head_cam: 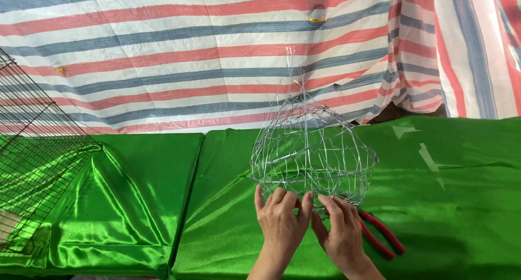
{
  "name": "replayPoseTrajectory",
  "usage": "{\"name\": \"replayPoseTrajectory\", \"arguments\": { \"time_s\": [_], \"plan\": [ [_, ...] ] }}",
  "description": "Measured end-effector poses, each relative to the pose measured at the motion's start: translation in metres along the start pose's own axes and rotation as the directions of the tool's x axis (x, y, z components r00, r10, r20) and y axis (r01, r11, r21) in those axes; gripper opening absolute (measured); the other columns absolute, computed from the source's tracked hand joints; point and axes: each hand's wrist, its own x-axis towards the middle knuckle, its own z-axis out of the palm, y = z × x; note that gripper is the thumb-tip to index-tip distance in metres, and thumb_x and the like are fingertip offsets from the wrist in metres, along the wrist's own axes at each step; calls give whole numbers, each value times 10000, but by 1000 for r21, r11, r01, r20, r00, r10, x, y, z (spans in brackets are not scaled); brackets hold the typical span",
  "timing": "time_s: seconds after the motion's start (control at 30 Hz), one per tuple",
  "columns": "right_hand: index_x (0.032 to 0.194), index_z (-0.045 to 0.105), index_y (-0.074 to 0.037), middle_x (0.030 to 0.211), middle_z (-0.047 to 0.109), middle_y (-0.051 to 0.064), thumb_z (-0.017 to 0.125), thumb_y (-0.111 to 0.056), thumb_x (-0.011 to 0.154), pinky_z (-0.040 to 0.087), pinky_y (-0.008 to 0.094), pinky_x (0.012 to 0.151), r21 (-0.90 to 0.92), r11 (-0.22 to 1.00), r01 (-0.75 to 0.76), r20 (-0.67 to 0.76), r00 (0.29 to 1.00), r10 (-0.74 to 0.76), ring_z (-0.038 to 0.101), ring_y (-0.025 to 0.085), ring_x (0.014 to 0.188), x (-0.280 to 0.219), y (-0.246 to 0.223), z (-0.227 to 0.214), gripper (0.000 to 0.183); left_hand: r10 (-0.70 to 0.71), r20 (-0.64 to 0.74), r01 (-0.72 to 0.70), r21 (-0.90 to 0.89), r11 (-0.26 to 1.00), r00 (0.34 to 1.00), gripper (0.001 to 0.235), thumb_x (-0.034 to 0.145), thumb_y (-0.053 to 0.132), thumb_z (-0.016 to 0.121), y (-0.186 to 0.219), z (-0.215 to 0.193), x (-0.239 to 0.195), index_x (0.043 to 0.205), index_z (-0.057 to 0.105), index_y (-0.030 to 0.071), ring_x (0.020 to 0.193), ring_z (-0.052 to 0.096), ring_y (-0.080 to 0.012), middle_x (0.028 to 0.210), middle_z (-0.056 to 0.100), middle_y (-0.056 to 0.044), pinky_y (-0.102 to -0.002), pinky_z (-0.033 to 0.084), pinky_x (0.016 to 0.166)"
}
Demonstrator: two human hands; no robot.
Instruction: The person shapes a wire frame form on a padded work table, pressing and bending the wire strands by hand to round out the spherical body and adjust the teardrop silhouette. They rotate the frame repeatedly, twist loose wire ends, and at times pull a length of wire from a coil on the floor to add to the structure.
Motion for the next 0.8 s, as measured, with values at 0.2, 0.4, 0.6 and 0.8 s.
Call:
{"name": "replayPoseTrajectory", "arguments": {
  "time_s": [0.2, 0.4, 0.6, 0.8],
  "plan": [
    [1205, 641, -82, 1240, 645, 142, 693, -447, 895, 451, 393, 950, -167, 986, -18, -46, 999, 10, 597, 242, 1097, 12, 0, -38, 482, 47, 16, -47, -8, 999, 999, 481, 933, 531, 687, -9, 5, -17, 621, 526, 202, 518, 602, -106, 622, 575, 65, -629, 342, 1123],
    [1126, 723, -173, 1286, 608, 81, 635, -522, 939, 431, 416, 891, -319, 944, 80, 60, 996, -64, 586, 274, 1053, 59, -6, -43, 405, 89, 7, -89, -19, 996, 996, 467, 952, 502, 680, 0, -6, -21, 641, 533, 187, 513, 577, -122, 642, 534, 58, -592, 351, 1122],
    [1114, 729, -170, 1019, 701, 1, 582, -459, 951, 419, 419, 866, -317, 942, 111, 105, 991, -82, 575, 287, 1023, 63, -10, -44, 363, 149, 16, -148, -51, 988, 989, 460, 973, 500, 664, -1, -8, -26, 656, 555, 185, 499, 566, -94, 633, 546, 53, -609, 364, 1118],
    [1324, 609, -90, 816, 665, -30, 652, -309, 935, 428, 384, 887, -128, 990, 61, 197, 980, -35, 558, 219, 932, 48, -3, -45, 448, 168, -24, -169, -53, 984, 985, 410, 974, 404, 666, 2, -17, -24, 637, 555, 200, 461, 551, -81, 581, 547, 63, -575, 403, 1093]
  ]
}}
